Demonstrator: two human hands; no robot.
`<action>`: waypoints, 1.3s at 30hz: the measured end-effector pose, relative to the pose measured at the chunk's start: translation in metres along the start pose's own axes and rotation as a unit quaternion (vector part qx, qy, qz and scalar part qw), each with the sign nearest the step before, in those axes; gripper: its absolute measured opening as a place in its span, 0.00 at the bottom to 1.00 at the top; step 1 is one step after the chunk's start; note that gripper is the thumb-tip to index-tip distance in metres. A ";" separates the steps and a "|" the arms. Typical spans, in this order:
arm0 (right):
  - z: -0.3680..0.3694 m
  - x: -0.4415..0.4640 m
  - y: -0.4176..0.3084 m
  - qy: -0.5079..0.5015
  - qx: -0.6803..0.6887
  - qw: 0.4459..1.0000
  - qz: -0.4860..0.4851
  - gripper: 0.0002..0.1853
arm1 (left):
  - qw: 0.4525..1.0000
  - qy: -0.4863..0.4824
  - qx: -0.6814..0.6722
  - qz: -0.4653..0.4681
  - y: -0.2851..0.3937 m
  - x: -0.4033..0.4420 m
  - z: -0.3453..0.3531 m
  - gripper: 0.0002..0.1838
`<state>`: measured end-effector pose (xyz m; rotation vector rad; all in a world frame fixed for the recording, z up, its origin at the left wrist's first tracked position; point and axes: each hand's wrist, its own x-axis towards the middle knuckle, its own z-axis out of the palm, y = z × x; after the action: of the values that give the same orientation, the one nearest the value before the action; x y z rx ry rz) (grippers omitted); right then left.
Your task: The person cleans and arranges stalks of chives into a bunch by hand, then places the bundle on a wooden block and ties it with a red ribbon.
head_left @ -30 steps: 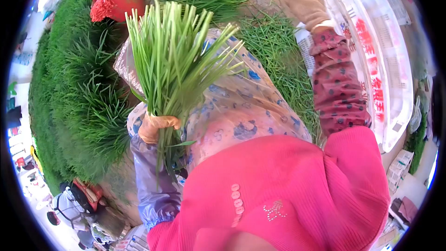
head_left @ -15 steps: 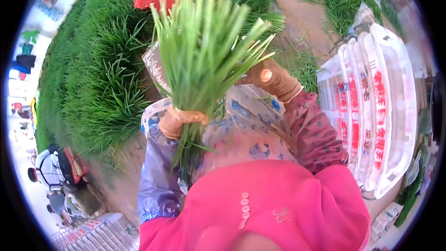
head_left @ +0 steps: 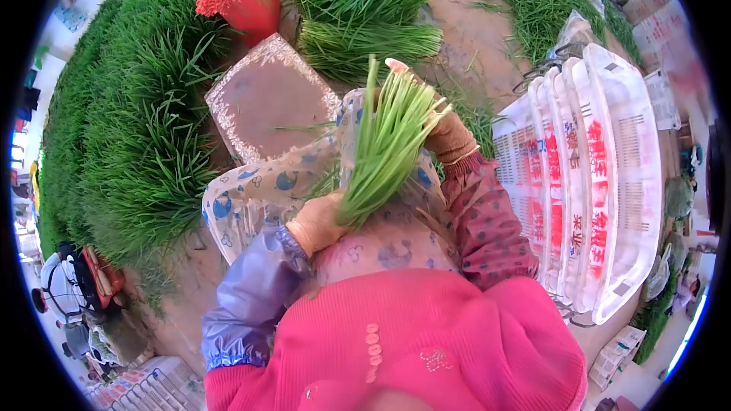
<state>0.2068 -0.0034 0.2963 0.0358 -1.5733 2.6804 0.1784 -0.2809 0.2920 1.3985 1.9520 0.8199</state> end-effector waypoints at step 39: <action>0.076 -0.018 -0.006 0.118 -0.157 0.980 0.005 0.27 | 0.988 -0.097 0.025 -0.118 0.005 0.073 -0.037 0.52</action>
<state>0.2250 -0.0674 0.3377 -0.2862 -1.8920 2.3037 0.1330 -0.2147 0.3108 1.1972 1.9498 0.5085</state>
